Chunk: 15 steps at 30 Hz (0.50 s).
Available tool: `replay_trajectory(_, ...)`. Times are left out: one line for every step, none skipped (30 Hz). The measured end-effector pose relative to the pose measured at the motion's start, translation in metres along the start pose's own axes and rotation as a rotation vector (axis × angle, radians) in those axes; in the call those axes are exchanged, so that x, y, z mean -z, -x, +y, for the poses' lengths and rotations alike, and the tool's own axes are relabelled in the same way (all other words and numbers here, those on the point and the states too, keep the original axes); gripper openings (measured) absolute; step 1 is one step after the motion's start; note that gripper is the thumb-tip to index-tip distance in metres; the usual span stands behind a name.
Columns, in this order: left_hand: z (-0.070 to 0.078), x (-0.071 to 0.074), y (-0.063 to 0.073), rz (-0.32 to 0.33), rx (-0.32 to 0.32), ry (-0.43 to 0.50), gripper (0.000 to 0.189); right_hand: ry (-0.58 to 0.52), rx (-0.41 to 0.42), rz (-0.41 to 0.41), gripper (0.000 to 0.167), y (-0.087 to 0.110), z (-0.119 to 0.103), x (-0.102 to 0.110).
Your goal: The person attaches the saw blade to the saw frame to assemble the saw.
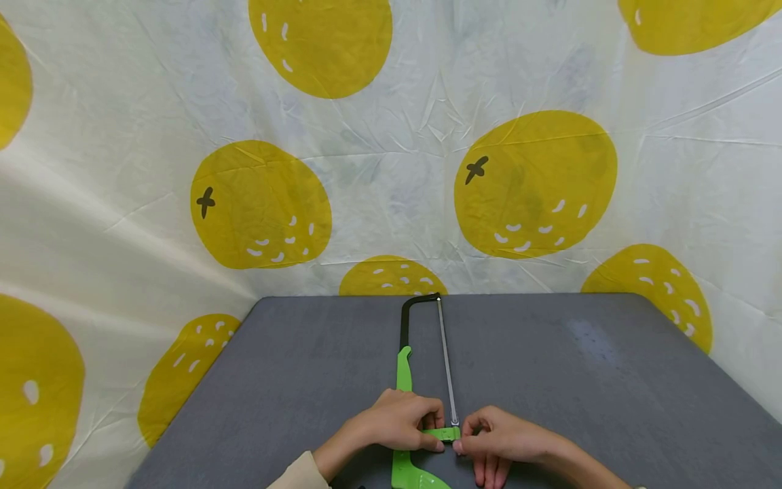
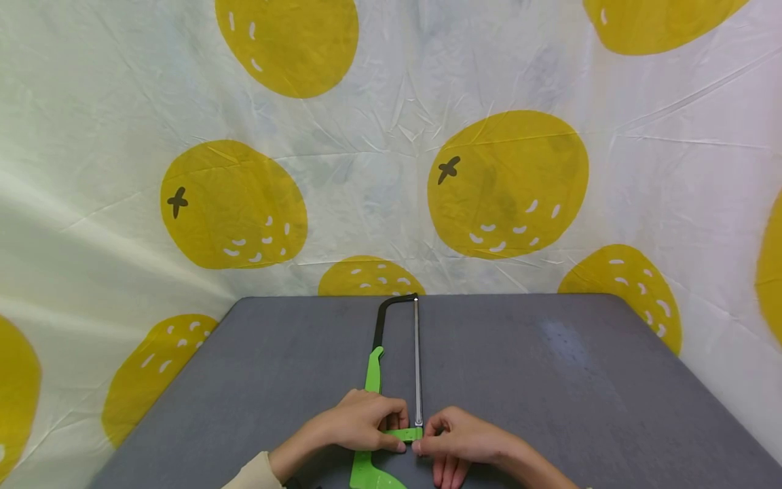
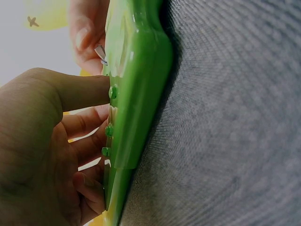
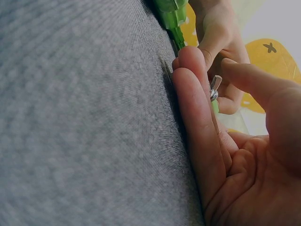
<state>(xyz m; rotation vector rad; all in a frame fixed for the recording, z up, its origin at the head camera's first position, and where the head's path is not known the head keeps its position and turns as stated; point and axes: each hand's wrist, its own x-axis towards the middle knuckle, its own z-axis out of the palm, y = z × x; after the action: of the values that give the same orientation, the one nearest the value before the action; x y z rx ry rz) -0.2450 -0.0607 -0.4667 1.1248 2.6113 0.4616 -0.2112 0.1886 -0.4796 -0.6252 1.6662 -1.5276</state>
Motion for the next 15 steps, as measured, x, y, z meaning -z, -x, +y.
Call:
replay_trajectory(0.0000,0.0000,0.0000,0.000,0.000,0.001,0.018,-0.001,-0.001,0.002,0.023,-0.0001,0.0001,0.0000)
replay_trajectory(-0.0001,0.0000,-0.0001,-0.001,-0.001,0.002,0.018,-0.002,-0.002,0.004,0.024,-0.0003,0.0003,0.0001)
replay_trajectory(-0.0002,0.0001,-0.0001,-0.002,-0.001,0.003,0.018,-0.004,-0.003,0.007,0.024,-0.0006,0.0005,0.0003)
replay_trajectory(-0.0002,0.0001,-0.0002,-0.002,-0.001,0.003,0.018,-0.002,-0.003,0.012,0.025,-0.0009,0.0008,0.0004)
replay_trajectory(-0.0003,0.0002,-0.0002,-0.003,-0.002,0.004,0.018,0.000,-0.005,0.017,0.025,-0.0012,0.0009,0.0004)
replay_trajectory(-0.0003,0.0002,-0.0003,-0.003,-0.002,0.003,0.018,0.001,-0.007,0.022,0.026,-0.0015,0.0010,0.0005)
replay_trajectory(-0.0004,0.0002,-0.0003,-0.002,-0.002,0.003,0.018,0.002,-0.010,0.027,0.026,-0.0018,0.0010,0.0005)
replay_trajectory(-0.0005,0.0002,-0.0004,-0.003,-0.003,0.002,0.018,0.002,-0.014,0.030,0.026,-0.0020,0.0009,0.0005)
replay_trajectory(-0.0005,0.0003,-0.0004,-0.002,-0.004,0.001,0.018,0.002,-0.019,0.034,0.026,-0.0021,0.0006,0.0003)
replay_trajectory(-0.0006,0.0003,-0.0004,-0.001,-0.005,0.000,0.018,0.003,-0.023,0.037,0.025,-0.0021,0.0001,0.0001)
replay_trajectory(-0.0006,0.0003,-0.0005,0.000,-0.006,0.000,0.018,0.002,-0.028,0.039,0.024,-0.0020,-0.0004,-0.0002)
replay_trajectory(-0.0006,0.0004,-0.0004,0.001,-0.007,-0.001,0.018,0.002,-0.033,0.041,0.024,-0.0019,-0.0011,-0.0004)
replay_trajectory(-0.0006,0.0004,-0.0004,0.002,-0.008,-0.002,0.018,0.002,-0.037,0.043,0.023,-0.0017,-0.0017,-0.0007)
replay_trajectory(-0.0006,0.0005,-0.0004,0.003,-0.008,-0.002,0.018,0.003,-0.042,0.046,0.023,-0.0016,-0.0023,-0.0010)
replay_trajectory(-0.0006,0.0005,-0.0003,0.004,-0.009,-0.003,0.018,0.006,-0.046,0.051,0.022,-0.0014,-0.0029,-0.0014)
